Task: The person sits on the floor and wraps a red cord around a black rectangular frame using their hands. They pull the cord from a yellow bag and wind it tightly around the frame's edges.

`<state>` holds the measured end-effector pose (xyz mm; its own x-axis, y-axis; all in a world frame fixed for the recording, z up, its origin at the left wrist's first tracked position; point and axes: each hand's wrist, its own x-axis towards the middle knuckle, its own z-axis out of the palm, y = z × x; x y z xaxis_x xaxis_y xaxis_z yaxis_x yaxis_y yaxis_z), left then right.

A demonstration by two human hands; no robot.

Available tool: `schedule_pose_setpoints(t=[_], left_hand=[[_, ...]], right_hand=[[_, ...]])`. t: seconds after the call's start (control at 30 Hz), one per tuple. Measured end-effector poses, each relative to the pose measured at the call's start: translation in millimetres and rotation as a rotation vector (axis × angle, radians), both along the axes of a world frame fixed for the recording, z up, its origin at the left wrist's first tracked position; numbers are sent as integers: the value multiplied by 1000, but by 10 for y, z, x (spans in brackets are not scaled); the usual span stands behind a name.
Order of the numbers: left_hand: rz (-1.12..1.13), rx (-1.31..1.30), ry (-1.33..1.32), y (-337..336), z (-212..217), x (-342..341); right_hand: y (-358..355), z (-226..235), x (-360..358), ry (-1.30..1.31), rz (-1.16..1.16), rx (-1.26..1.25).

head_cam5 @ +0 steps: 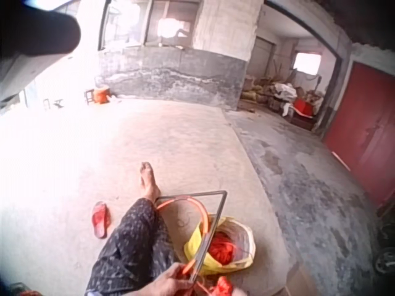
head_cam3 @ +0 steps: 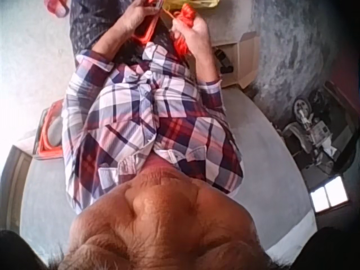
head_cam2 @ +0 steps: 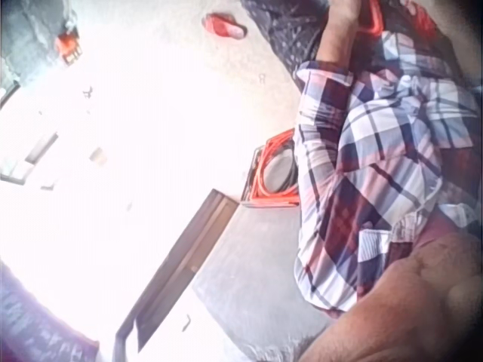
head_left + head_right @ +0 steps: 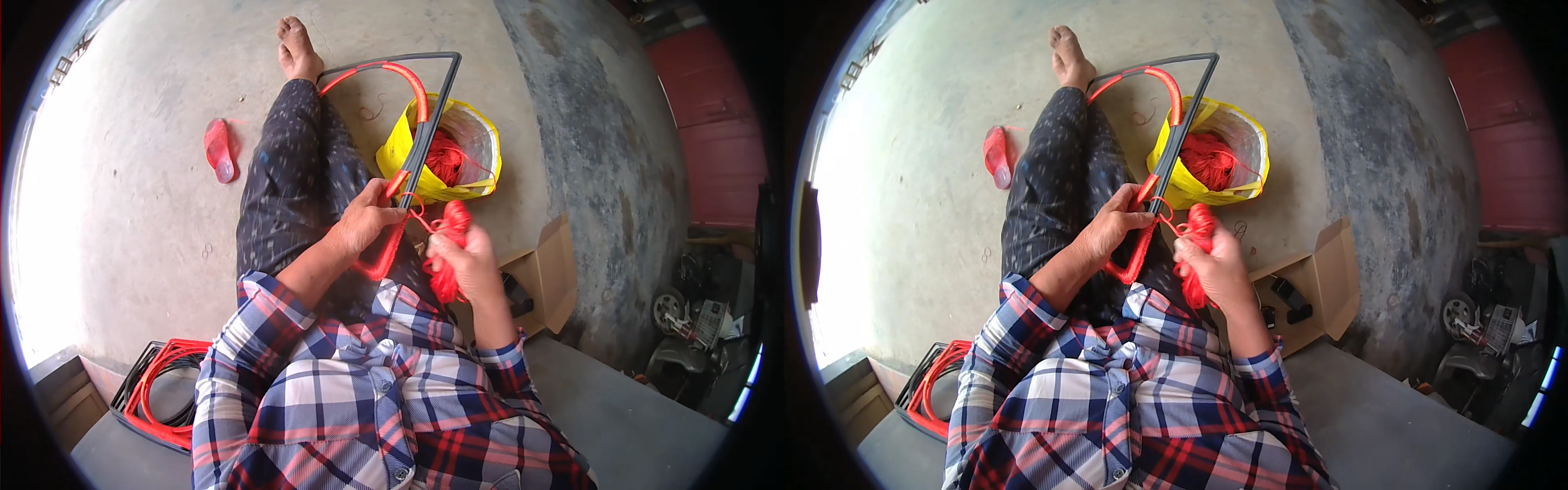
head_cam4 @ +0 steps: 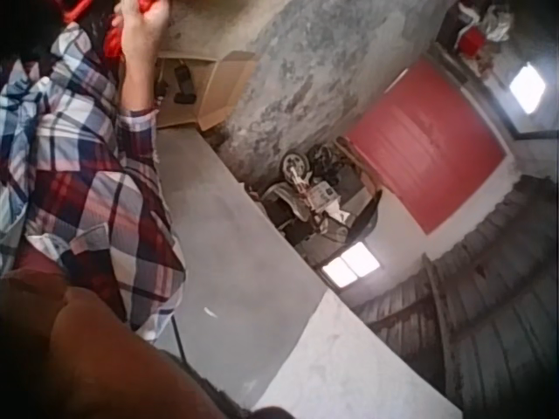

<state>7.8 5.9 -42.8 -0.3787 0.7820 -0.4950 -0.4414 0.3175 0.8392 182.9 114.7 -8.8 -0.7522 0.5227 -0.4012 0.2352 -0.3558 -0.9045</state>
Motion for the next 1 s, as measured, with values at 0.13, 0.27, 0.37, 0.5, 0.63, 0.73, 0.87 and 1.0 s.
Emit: schedule_pose_setpoints(t=[0.13, 0.27, 0.37, 0.5, 0.63, 0.73, 0.87, 1.0], left_hand=[[-10, -46, 22, 20, 42, -11], [58, -27, -80, 66, 23, -14], [94, -50, -105, 91, 52, -12], [104, -65, -97, 114, -23, -18], [84, -82, -108, 106, 3, -26], [93, -61, -151, 105, 55, -21], [77, -63, -90, 105, -7, -26], [70, -63, -61, 93, -149, -25]], right_hand=[[-7, 410, 122, 179, 21, -14], [-293, 495, 82, 163, 102, -96], [-363, 437, 107, 158, 116, -83], [-282, 416, 126, 225, 83, -130], [-104, 348, 45, 241, -67, -79], [82, 204, -75, 89, -94, 50], [82, -146, -166, 17, -222, 71], [19, -228, -269, -5, -126, -21]])
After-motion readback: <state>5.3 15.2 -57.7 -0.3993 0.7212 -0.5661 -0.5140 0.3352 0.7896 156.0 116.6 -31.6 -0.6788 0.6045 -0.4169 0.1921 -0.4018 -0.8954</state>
